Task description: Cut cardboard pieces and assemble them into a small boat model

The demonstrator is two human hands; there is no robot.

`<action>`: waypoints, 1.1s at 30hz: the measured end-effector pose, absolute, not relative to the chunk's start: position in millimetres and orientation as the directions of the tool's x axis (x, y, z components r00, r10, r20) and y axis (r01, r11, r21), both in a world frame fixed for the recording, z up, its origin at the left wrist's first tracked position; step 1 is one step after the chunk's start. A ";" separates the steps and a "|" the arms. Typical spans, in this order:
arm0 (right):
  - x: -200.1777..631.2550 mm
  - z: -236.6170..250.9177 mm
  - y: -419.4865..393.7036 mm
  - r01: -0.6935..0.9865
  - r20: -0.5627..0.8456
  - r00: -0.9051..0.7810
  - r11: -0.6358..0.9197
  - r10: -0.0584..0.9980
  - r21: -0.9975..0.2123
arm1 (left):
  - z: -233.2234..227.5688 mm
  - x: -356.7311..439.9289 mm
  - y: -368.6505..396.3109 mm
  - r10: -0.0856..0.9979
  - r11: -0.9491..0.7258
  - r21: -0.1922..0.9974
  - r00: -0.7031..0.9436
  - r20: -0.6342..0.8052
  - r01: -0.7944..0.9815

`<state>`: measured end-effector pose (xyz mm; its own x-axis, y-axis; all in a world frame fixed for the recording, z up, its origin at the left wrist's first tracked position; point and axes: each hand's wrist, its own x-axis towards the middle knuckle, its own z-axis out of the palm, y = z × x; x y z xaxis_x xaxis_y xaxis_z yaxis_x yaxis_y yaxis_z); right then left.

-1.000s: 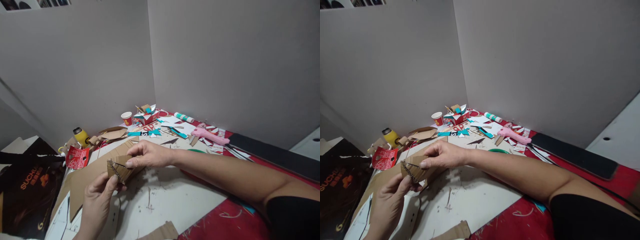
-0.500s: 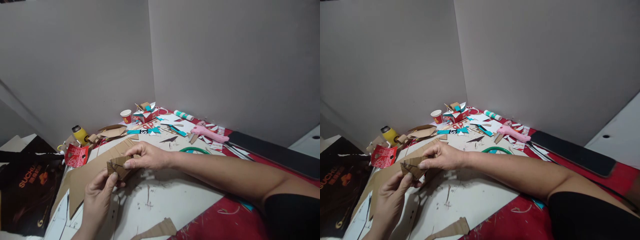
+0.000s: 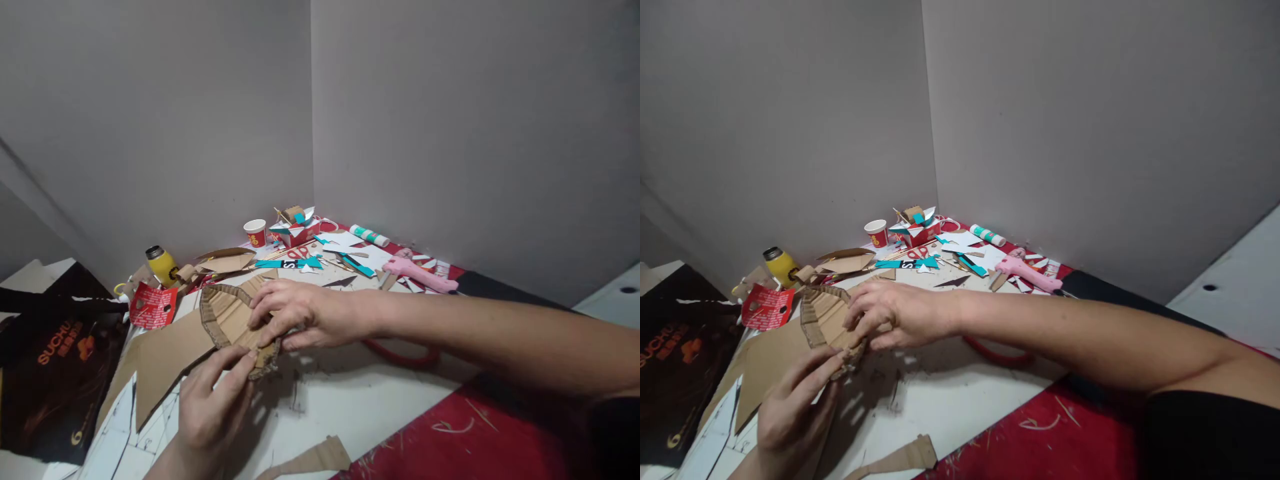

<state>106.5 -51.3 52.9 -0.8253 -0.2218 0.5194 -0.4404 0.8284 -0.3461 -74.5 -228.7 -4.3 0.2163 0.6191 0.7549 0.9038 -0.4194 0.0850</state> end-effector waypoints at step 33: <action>167.6 45.1 -110.4 -0.150 0.148 -0.984 0.927 -0.104 -0.343 | -10.0 -53.1 -212.0 0.987 0.091 0.847 -0.160 -0.006 0.524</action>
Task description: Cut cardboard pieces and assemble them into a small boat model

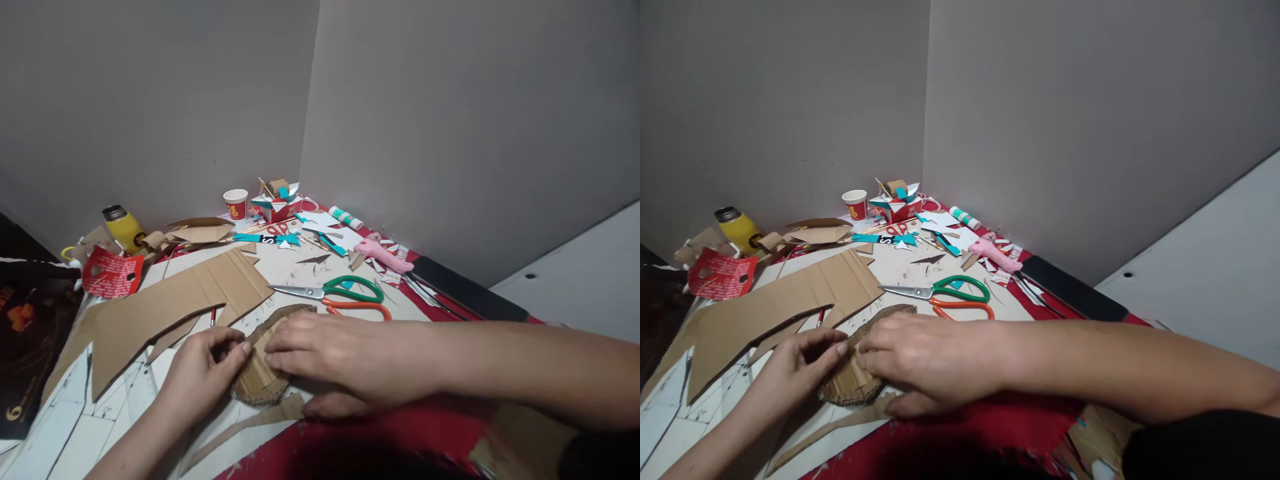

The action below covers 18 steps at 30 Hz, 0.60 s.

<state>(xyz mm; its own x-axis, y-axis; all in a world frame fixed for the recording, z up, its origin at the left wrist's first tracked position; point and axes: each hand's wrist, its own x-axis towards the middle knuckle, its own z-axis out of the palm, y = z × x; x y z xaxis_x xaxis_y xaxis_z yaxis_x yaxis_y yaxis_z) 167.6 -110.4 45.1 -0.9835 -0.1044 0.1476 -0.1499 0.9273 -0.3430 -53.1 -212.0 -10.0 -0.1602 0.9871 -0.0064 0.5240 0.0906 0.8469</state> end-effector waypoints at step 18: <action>145.2 16.1 -100.2 -0.021 0.012 -1.000 0.932 -0.018 -0.362 | -14.8 -46.9 -209.2 0.985 0.168 0.732 -0.084 -0.151 0.660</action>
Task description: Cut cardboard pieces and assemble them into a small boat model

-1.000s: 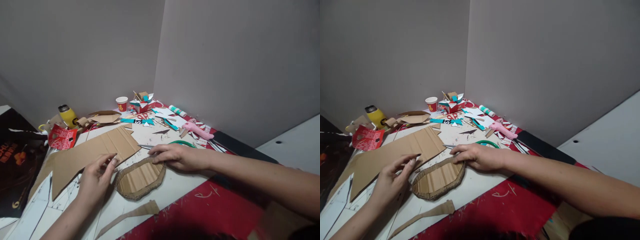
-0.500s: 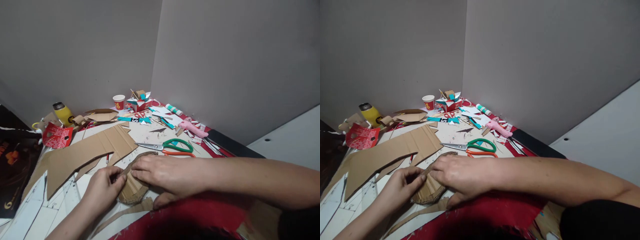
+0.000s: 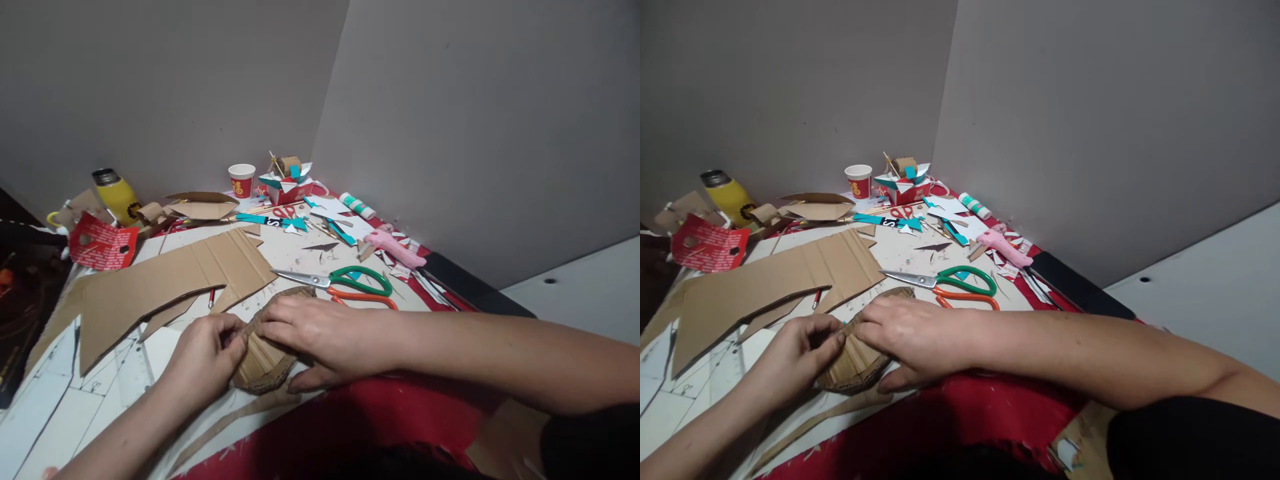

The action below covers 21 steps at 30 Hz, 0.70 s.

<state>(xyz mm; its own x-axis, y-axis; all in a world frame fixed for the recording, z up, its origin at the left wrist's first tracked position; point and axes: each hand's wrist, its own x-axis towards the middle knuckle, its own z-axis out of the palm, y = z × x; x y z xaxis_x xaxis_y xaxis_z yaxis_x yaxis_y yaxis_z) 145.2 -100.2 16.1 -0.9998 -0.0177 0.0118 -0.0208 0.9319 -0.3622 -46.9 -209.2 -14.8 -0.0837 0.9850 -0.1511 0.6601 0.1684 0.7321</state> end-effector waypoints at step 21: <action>142.6 -6.5 -98.1 -0.084 0.114 -0.992 0.951 -0.052 -0.298 | -13.6 -47.9 -204.8 0.982 0.170 0.647 -0.074 -0.173 0.743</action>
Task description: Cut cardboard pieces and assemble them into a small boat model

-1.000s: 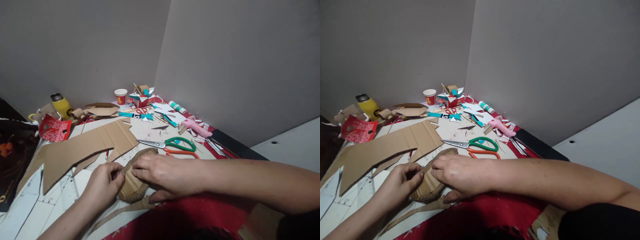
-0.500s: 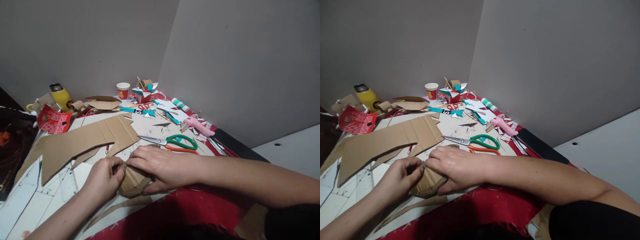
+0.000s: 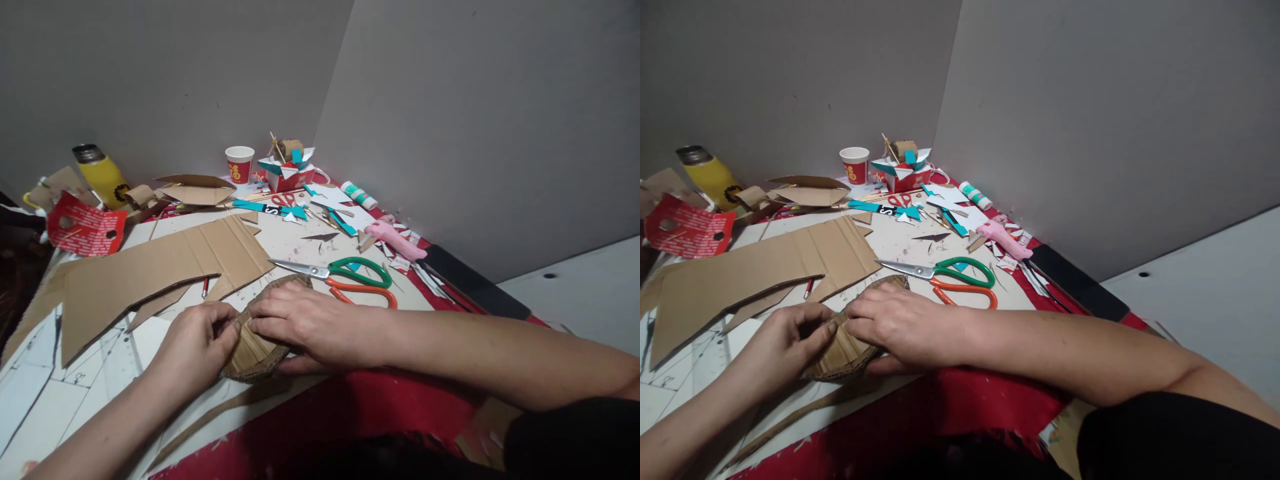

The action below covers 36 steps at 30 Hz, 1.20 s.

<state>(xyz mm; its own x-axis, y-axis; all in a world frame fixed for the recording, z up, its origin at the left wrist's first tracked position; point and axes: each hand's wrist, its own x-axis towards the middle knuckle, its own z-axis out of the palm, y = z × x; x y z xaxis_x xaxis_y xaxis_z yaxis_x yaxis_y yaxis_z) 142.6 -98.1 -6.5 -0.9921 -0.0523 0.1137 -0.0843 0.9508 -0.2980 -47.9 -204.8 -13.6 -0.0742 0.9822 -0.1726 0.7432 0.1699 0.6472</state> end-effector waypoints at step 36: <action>187.0 19.9 -85.6 0.050 0.632 -0.710 0.917 0.311 -0.395 | -3.1 -69.1 -201.8 0.981 0.189 0.795 -0.149 -0.126 0.577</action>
<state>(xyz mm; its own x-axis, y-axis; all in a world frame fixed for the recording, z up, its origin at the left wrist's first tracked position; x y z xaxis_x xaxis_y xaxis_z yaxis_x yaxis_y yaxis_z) 187.0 -85.6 19.9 -0.7097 0.3113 0.6320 0.0504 0.9172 -0.3951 -69.1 -201.8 -3.1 -0.1491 0.9808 -0.1256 0.5768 0.1895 0.7946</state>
